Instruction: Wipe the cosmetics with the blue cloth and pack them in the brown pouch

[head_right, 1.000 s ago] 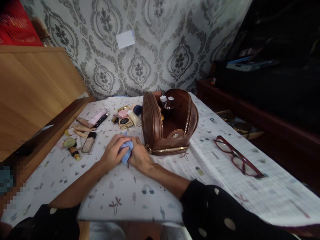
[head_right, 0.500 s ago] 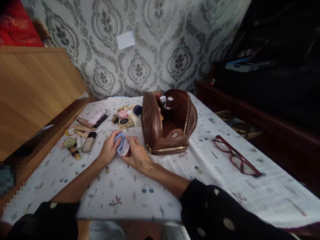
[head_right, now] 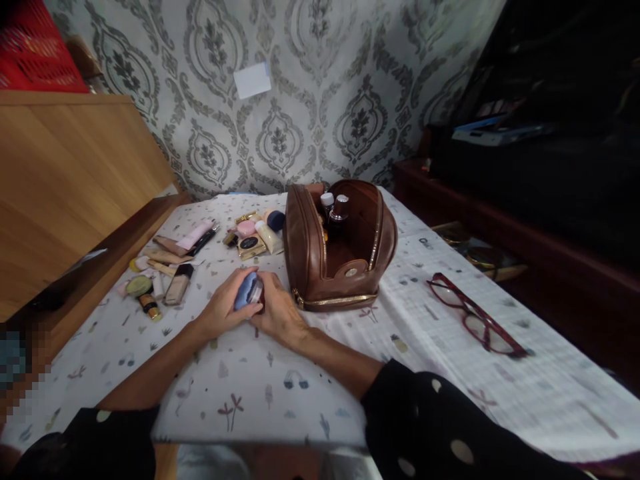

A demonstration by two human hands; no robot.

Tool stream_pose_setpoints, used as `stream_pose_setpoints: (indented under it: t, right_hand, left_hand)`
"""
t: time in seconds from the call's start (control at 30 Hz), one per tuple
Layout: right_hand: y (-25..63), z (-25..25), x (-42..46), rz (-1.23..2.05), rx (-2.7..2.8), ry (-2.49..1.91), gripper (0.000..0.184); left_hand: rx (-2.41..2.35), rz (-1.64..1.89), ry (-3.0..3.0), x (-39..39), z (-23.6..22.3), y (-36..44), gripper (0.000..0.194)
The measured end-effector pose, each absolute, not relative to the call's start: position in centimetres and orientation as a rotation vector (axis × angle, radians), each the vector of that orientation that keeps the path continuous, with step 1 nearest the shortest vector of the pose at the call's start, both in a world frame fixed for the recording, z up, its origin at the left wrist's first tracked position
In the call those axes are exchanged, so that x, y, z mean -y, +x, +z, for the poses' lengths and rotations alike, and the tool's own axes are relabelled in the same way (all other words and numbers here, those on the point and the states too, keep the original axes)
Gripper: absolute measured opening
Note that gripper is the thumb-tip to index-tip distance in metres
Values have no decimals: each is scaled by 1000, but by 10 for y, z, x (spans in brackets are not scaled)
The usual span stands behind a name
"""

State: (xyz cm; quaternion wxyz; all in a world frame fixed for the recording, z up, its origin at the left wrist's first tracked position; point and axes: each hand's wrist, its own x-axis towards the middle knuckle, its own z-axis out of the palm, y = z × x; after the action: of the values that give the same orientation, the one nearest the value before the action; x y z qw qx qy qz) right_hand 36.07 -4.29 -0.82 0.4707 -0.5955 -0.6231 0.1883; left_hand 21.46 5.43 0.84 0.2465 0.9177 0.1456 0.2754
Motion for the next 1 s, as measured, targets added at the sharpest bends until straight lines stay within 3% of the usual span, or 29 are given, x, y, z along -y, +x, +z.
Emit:
stream_pose_setpoints:
  t: [0.3, 0.63, 1.0]
  right_hand:
    - [363, -14, 38, 407, 1543, -1368, 78]
    - [362, -8, 41, 548, 1409, -1410, 65]
    - [365, -13, 40, 540, 1476, -1315, 74]
  left_hand:
    - [-544, 797, 2386, -49, 14, 217, 50]
    - [-661, 945, 2318, -43, 11, 218, 50]
    - [-535, 1050, 2351, -45, 10, 219, 39]
